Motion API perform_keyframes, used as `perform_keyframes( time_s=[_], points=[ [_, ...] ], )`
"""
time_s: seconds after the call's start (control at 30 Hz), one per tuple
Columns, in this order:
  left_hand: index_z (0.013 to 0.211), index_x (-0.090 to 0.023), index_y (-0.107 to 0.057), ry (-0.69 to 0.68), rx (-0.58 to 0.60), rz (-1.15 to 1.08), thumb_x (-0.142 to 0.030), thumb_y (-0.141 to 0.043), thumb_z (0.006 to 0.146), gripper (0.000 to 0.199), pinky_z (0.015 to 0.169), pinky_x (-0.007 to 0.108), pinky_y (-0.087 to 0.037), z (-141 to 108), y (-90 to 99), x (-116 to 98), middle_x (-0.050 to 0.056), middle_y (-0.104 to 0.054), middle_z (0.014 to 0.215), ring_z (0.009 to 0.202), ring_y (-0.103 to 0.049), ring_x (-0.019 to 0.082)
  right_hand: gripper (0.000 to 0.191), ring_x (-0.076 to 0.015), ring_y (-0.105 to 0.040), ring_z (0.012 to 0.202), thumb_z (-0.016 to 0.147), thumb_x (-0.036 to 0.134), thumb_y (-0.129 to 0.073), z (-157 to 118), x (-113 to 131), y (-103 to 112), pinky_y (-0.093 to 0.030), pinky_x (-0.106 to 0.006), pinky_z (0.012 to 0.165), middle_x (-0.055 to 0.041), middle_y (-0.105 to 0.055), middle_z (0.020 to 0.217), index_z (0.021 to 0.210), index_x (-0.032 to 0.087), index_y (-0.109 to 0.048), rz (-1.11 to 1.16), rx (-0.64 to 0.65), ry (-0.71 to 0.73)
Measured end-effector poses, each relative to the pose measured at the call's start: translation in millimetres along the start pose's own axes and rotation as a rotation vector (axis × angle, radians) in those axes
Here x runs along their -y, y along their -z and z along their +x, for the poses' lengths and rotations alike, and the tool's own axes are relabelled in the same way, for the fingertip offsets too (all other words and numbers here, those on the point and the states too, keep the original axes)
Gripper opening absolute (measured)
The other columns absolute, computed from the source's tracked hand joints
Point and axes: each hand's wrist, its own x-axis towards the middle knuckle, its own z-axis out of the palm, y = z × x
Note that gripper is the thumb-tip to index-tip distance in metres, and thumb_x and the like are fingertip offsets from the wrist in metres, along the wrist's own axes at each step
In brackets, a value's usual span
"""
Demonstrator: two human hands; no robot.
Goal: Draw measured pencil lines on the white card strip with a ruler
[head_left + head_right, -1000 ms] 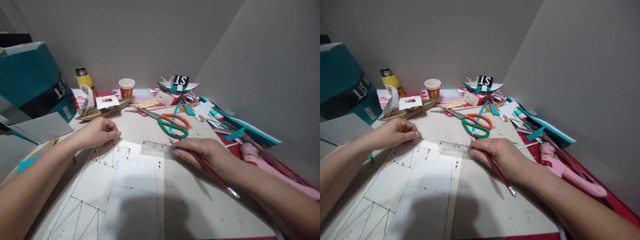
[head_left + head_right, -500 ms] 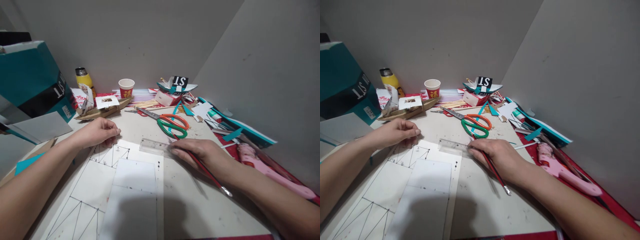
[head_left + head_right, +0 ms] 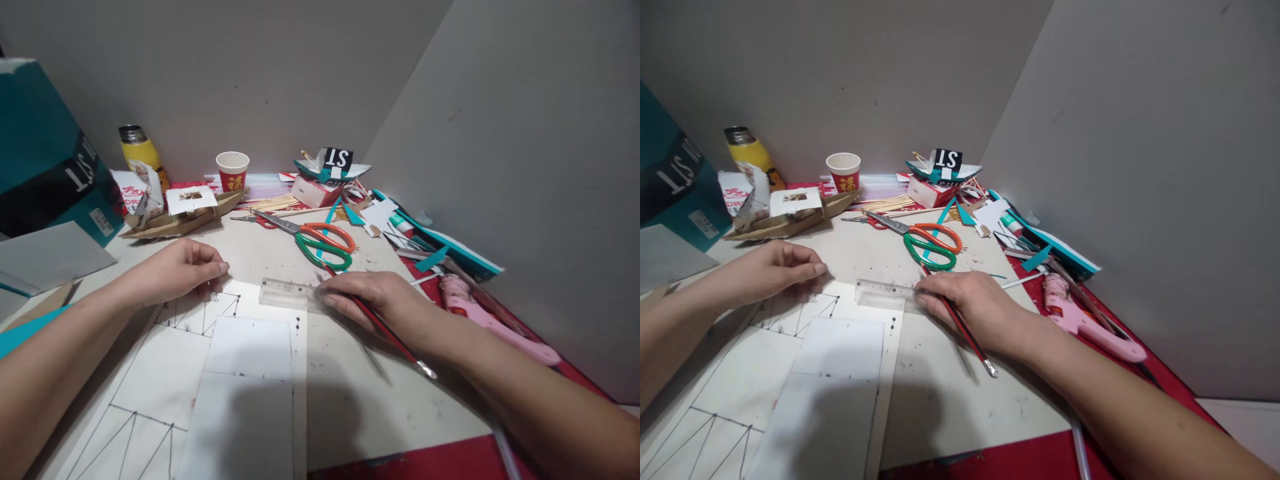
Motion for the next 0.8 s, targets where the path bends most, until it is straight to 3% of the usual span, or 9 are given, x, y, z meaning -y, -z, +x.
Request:
perform_keyframes(
  time_s=[0.4, 0.6, 0.8],
  points=[
    [0.074, -0.017, -0.069, -0.005, 0.057, -0.048, -0.047, -0.069, 0.086, 0.033, 0.05, 0.021, -0.045, -2.4, -6.5, -5.1, 0.004, -0.071, 0.064, 0.053, -0.058, 0.012, 0.028, -0.0211, -0.072, 0.074, 0.103, 0.026, -0.049, 2.8, 8.4, 4.4, -0.051, -0.031, 0.066, -0.009, -0.077, 0.085, 0.097, 0.018, -0.075, 0.078, 0.067, 0.05],
    [0.077, -0.016, -0.069, 0.048, -0.04, -0.137, -0.042, -0.073, 0.083, 0.028, 0.046, 0.019, -0.044, -1.1, -1.4, -4.3, 0.007, -0.075, 0.065, 0.049, -0.061, 0.012, 0.026, -0.0214, -0.073, 0.079, 0.102, 0.026, -0.05, 2.4, 10.3, 3.9, -0.052, -0.031, 0.07, -0.0092, -0.078, 0.09, 0.1, 0.018, -0.074, 0.102, 0.054, 0.008],
    [0.072, -0.016, -0.069, -0.006, -0.101, -0.212, -0.041, -0.075, 0.081, 0.028, 0.045, 0.017, -0.044, -3.2, 3.7, -6.1, 0.004, -0.072, 0.061, 0.046, -0.058, 0.009, 0.028, -0.0182, -0.067, 0.069, 0.1, 0.025, -0.046, 7.4, 28.0, 18.7, -0.047, -0.028, 0.063, -0.0055, -0.073, 0.08, 0.089, 0.019, -0.072, 0.169, 0.087, -0.053]
  ],
)
